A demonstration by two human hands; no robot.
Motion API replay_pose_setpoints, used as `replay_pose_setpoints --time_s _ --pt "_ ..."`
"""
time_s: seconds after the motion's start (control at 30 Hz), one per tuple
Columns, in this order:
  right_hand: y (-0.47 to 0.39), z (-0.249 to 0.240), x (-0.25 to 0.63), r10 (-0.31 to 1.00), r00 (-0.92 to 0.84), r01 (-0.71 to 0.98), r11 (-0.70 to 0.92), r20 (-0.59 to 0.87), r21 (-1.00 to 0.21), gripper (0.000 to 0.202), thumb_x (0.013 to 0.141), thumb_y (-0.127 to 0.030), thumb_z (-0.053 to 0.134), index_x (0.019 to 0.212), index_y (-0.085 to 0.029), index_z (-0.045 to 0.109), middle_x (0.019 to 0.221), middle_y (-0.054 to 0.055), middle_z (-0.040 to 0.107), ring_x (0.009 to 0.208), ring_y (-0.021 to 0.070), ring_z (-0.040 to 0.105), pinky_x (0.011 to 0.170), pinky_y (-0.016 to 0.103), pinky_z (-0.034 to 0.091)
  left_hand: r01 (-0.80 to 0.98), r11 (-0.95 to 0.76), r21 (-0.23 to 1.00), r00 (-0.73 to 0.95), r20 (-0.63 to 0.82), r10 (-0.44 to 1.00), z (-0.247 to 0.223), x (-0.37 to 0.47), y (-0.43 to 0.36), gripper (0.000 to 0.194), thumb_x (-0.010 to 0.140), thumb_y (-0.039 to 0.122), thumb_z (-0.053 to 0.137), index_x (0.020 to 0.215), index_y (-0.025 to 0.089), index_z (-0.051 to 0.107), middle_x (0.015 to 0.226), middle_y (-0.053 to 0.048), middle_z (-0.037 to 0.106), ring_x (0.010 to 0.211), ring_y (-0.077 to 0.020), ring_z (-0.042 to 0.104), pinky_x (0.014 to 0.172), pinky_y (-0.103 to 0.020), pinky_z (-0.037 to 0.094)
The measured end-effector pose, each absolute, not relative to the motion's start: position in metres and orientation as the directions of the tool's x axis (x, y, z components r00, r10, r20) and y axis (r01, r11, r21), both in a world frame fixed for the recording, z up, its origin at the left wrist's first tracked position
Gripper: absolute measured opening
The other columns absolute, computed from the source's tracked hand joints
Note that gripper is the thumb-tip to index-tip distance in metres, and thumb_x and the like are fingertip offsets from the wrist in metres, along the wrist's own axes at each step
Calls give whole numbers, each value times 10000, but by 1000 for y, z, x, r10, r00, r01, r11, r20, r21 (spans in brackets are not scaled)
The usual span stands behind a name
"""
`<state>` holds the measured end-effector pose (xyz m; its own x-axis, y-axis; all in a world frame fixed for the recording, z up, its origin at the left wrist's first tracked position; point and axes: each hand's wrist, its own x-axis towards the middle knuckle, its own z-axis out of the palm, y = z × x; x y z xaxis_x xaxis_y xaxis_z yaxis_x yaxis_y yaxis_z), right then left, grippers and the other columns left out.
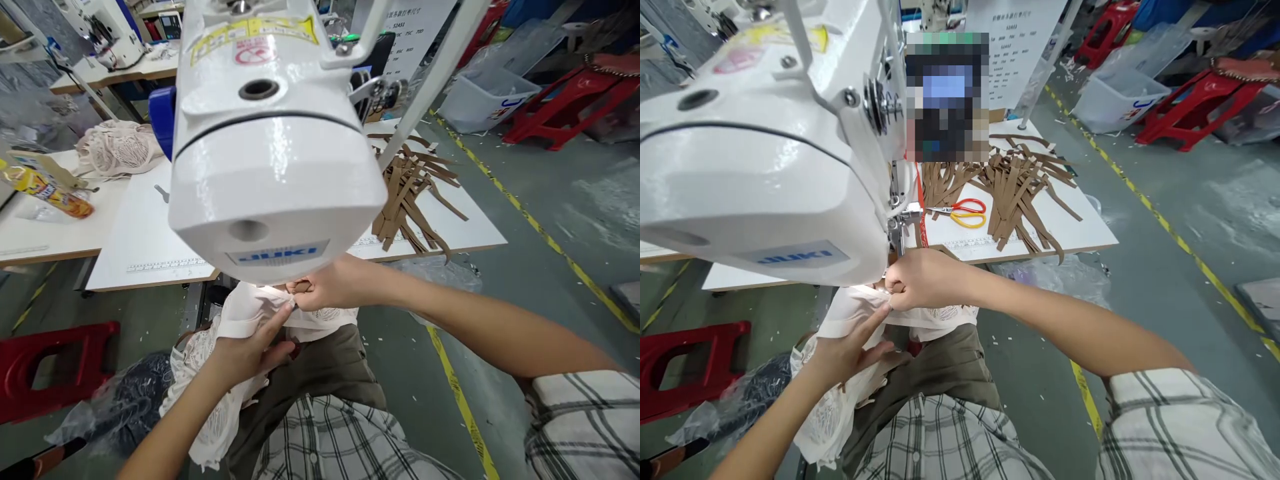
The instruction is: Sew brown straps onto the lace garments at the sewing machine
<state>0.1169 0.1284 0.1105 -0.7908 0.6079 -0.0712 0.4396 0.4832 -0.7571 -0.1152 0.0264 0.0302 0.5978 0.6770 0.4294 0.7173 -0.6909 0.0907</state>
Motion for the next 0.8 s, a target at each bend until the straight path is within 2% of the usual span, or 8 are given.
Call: replay_pose_setpoints --time_s 0.13,0.23,0.3,0.4,0.47,0.6,0.7,0.8 --pt "128 117 116 605 -792 480 526 -88 -702 186 774 -202 592 608 -178 513 524 -39 398 560 103 331 556 248 271 692 -722 4 652 425 628 24 -121 41 644 856 386 688 1450 325 447 1156 -79 700 1056 -283 664 961 -374 527" --pt "127 120 117 591 -801 492 557 -97 -669 186 778 -173 589 603 -174 524 529 -38 434 531 98 332 539 250 269 697 -717 27 643 419 641 23 -122 44 620 877 352 670 1453 321 444 1015 -52 732 903 -227 699 859 -297 556" --pt "123 115 121 617 -785 489 562 -56 -667 153 803 -157 582 651 -172 578 599 -17 529 560 109 415 555 247 308 716 -694 69 618 398 678 26 -118 41 615 890 315 655 1462 294 433 935 -32 739 835 -195 705 852 -267 548" --pt "113 95 128 698 -694 446 608 175 -657 100 873 -212 586 875 -189 683 948 70 668 889 196 591 740 281 432 761 -636 127 561 362 744 33 -108 34 612 893 270 639 1466 272 423 968 -23 747 891 -196 706 908 -274 528" --pt "107 80 133 723 -618 428 639 309 -639 153 908 -244 569 965 -211 707 1107 98 653 1088 244 568 875 335 442 784 -599 161 518 362 775 37 -101 30 611 891 255 635 1463 281 420 1050 -21 742 941 -203 700 920 -282 526" --pt "104 64 135 749 -572 393 608 334 -690 179 909 -191 561 913 -225 737 1021 72 682 1054 233 594 916 365 447 816 -534 221 450 338 827 42 -89 25 610 893 256 625 1465 281 412 1169 -36 711 992 -212 688 891 -286 544" --pt "107 65 133 756 -569 380 592 325 -711 144 870 -151 601 883 -213 730 977 52 690 1012 218 607 916 363 451 833 -506 225 423 331 843 42 -84 23 609 904 244 605 1477 272 400 1159 -60 711 973 -219 690 832 -282 561" --pt "109 65 133 737 -560 362 628 379 -689 126 854 -136 624 868 -214 722 975 38 686 1003 203 599 920 351 450 850 -484 206 400 344 849 42 -78 21 611 902 234 601 1479 267 402 1125 -74 720 917 -217 697 754 -262 565"
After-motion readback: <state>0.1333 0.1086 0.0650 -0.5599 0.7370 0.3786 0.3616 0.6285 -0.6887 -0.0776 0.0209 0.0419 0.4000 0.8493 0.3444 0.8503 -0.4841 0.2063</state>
